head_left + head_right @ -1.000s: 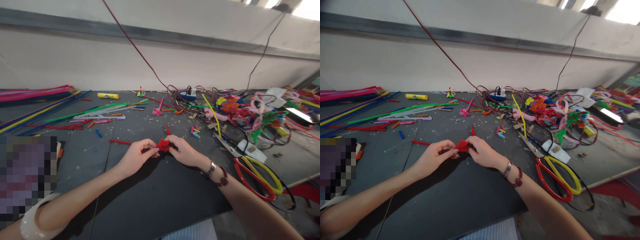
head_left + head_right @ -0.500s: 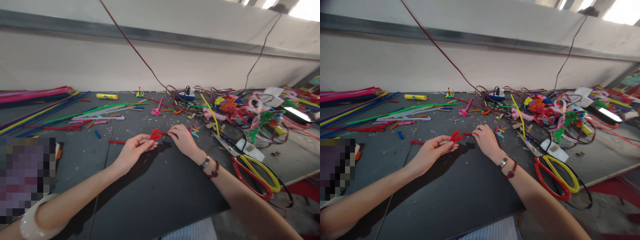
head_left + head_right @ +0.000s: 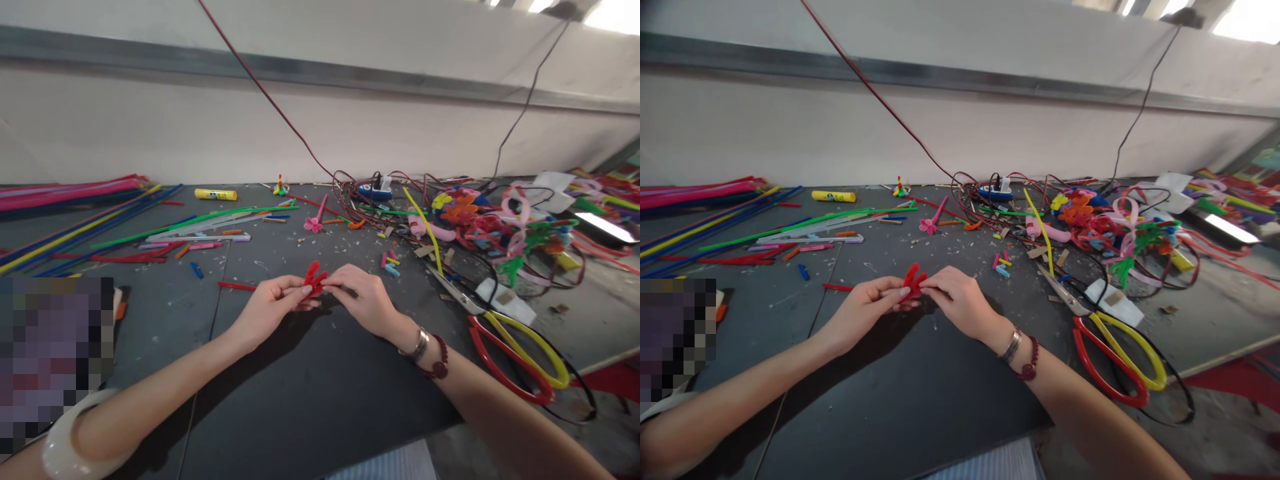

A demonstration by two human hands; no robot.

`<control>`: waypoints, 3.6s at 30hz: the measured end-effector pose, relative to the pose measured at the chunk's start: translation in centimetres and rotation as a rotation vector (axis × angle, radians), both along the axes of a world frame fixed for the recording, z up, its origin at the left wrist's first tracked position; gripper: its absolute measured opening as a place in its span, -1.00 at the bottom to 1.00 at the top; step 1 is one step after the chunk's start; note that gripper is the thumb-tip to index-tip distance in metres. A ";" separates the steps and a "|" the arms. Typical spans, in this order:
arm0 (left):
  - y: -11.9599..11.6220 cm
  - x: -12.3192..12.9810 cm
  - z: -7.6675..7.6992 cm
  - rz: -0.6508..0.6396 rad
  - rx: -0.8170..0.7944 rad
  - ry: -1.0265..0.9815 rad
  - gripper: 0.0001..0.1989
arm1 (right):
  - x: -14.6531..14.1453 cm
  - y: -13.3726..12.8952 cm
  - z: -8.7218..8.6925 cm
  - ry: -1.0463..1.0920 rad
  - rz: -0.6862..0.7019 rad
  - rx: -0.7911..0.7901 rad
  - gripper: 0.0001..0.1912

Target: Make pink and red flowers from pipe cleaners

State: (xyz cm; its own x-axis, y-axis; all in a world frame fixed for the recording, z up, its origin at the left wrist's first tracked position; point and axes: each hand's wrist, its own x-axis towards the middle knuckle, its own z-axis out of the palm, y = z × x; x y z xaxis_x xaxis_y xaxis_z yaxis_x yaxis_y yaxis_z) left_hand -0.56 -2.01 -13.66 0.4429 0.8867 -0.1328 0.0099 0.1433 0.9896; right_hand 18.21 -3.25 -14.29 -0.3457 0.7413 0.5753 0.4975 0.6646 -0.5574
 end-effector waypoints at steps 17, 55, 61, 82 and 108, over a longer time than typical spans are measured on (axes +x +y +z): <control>-0.3 -0.1 -0.2 -0.111 -0.180 -0.034 -0.83 | -0.4 0.1 0.3 0.483 0.063 -0.572 -0.86; -0.8 0.4 0.8 -0.173 0.111 0.228 -0.78 | -1.8 -1.2 0.4 0.477 0.086 -0.615 -0.77; -0.9 0.5 0.8 -0.197 0.117 0.155 -0.79 | -2.0 -1.3 0.5 0.566 0.024 -0.618 -0.90; -1.5 0.1 0.5 -0.137 0.651 0.549 -0.77 | -2.6 -1.8 0.1 0.522 -0.096 -0.489 -0.92; -0.9 -1.0 -0.9 -0.147 1.049 0.730 -0.74 | -2.4 -2.4 0.0 0.222 0.006 -0.337 -0.83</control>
